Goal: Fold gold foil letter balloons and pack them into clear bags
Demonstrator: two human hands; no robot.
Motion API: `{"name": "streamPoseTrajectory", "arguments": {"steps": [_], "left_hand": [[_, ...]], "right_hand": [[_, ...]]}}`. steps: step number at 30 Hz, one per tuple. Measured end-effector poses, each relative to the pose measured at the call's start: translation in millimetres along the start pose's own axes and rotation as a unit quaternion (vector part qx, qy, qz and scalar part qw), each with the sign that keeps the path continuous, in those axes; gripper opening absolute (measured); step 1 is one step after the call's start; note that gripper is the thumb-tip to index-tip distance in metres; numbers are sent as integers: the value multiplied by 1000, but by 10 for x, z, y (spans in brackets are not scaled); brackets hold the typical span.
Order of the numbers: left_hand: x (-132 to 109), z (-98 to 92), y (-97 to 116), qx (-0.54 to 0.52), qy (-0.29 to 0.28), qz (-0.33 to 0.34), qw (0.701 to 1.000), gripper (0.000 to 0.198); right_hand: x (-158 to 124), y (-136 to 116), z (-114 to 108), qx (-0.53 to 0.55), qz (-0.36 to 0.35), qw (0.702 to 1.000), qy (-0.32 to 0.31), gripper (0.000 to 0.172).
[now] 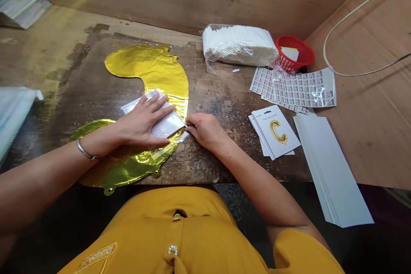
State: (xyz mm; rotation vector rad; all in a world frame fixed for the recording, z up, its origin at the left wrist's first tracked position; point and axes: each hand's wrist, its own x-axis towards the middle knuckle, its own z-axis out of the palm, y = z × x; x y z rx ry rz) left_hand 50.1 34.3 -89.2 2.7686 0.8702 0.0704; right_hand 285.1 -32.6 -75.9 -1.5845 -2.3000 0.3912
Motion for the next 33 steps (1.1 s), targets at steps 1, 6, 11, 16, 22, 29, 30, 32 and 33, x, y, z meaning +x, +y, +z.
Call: {"name": "streamPoseTrajectory", "arguments": {"steps": [1,6,11,16,22,29,30,32,33], "left_hand": [[-1,-1,-5,0,0,-2,1000,98],[-4,-8,-24,5,0,-7,1000,92],[-19,-4,-24,-2,6,6,1000,92],[-3,40,-71,-3,19,11,1000,85],[-41,-83,3,8,37,53,998,86],[-771,126,240,-41,131,83,987,33],[-848,182,257,-51,136,85,986,34],[-929,255,273,-66,147,68,985,34],[-940,269,272,-73,149,62,984,34]], "right_hand": [[11,1,3,-21,-9,1000,-4,4],[97,-13,-10,-58,-24,998,-21,14],[100,7,-51,-57,-60,996,-45,10],[52,-94,60,-132,-27,991,0,18],[-110,-72,222,-57,-154,982,98,22],[-373,-193,192,-59,-156,983,77,24],[-377,-249,178,-61,-160,982,74,21],[-346,-334,162,-37,-174,982,63,15],[-315,-354,161,-9,-177,983,55,14]]}}
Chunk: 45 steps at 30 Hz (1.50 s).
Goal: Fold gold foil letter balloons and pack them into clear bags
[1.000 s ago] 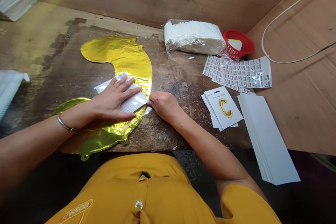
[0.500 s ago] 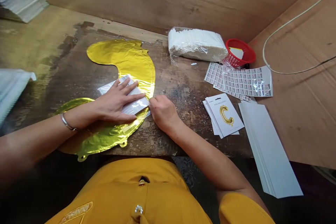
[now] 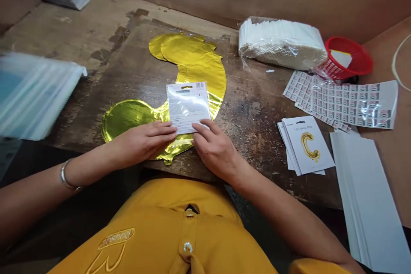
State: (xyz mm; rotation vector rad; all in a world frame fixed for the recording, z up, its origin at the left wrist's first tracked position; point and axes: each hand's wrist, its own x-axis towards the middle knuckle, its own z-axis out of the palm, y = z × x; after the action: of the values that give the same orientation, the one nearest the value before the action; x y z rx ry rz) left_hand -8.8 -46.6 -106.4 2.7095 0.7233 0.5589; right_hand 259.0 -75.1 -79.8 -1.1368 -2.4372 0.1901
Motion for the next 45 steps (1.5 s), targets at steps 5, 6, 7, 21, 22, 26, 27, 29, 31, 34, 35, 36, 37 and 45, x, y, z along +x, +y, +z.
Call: {"name": "streamPoseTrajectory", "arguments": {"steps": [5,6,7,21,22,26,27,29,31,34,35,36,37,45], "left_hand": [[33,-22,-35,-30,7,4,1000,31],[35,-21,-37,-32,12,6,999,30],[34,-17,-37,-31,13,2,999,30],[11,35,-57,-60,16,-17,998,31],[13,35,-57,-64,14,-20,998,31],[16,38,-61,-74,10,-21,997,30],[15,41,-62,-74,13,-19,997,30],[13,52,-67,-72,24,-14,997,29],[10,62,-75,-67,34,-7,997,29],[12,58,-86,-49,44,11,998,28],[17,52,-85,-42,47,16,998,28],[25,45,-80,-37,51,22,998,27],[38,38,-71,-33,55,24,998,26],[191,111,53,-21,130,-4,991,16]], "right_hand": [[132,21,39,113,49,992,-23,13],[148,-11,50,104,45,993,-26,13],[164,-60,66,89,35,995,-27,14],[129,-405,272,58,-4,998,-5,18],[128,-407,260,49,4,999,-9,19],[144,-430,179,55,-29,997,-54,18],[159,-428,160,53,-32,997,-52,19],[206,-406,141,37,-25,998,-35,17],[260,-363,155,25,-18,999,-26,12],[309,-301,211,43,-18,998,-41,12],[312,-288,229,51,-17,998,-46,13],[308,-280,246,58,-15,997,-51,15],[301,-277,262,65,-13,996,-56,16],[302,-365,174,210,78,974,-26,10]]}}
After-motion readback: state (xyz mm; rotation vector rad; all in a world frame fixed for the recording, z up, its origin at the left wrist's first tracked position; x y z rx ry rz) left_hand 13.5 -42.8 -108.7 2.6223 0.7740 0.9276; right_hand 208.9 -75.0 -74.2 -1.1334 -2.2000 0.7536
